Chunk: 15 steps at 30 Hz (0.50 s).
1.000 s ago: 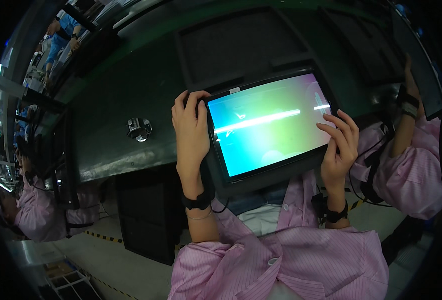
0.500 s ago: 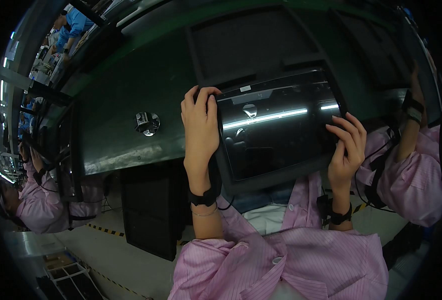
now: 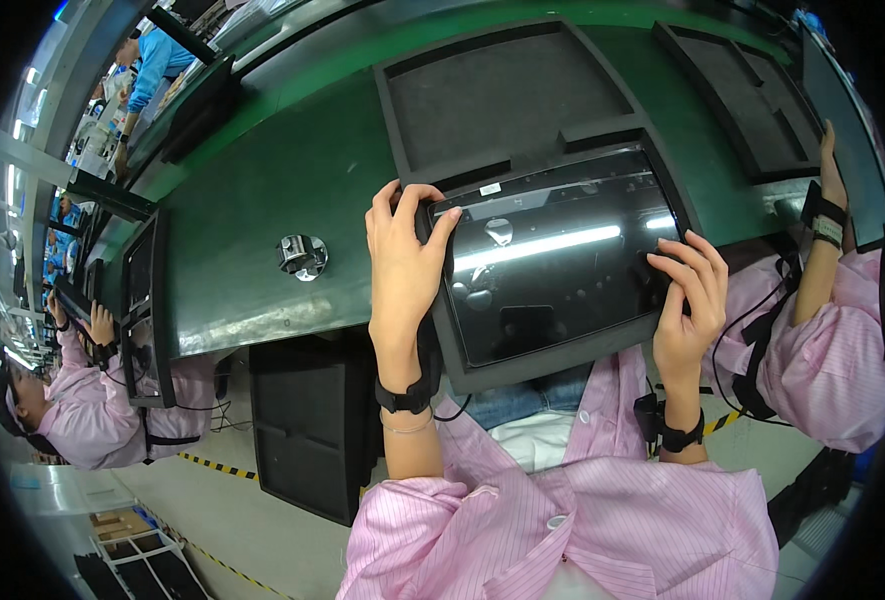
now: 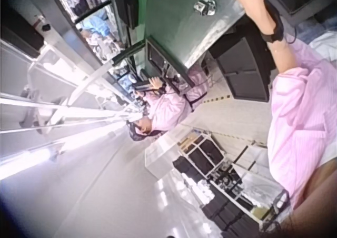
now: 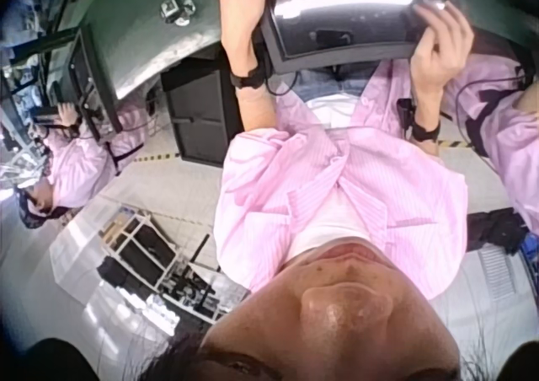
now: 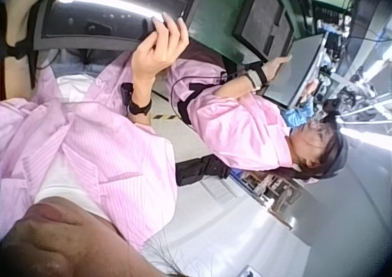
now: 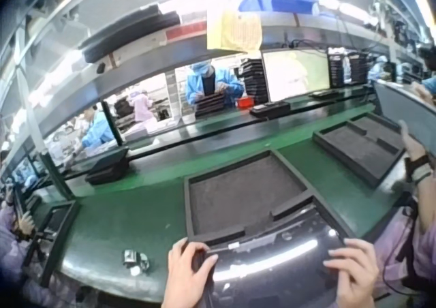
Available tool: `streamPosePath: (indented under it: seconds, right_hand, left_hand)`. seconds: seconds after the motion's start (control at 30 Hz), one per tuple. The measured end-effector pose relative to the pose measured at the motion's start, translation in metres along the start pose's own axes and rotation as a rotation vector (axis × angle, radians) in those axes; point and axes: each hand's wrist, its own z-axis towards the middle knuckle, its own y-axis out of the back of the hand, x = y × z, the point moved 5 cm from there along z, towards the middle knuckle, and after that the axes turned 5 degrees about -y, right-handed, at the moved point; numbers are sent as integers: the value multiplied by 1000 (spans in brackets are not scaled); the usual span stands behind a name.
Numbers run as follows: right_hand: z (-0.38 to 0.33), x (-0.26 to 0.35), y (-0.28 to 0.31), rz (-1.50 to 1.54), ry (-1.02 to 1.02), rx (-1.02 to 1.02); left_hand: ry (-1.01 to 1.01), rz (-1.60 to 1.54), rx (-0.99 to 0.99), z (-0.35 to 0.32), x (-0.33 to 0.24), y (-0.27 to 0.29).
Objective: Inspecting and checking the screen of tablet computers on an assembly line.
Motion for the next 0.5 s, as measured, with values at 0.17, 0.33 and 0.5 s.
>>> streamPosePath:
  seconds: [0.17, 0.33, 0.5]
  right_hand:
    - [0, -1, -1, -1, 9, -13]
    - [-2, -1, 0, 4, 1, -15]
    - [-2, -1, -1, -6, 6, -18]
  left_hand:
    - [-3, -3, 18, 1, 1, -2]
    - [-17, 14, 6, 0, 1, -3]
    - [-18, 24, 7, -1, 1, -3]
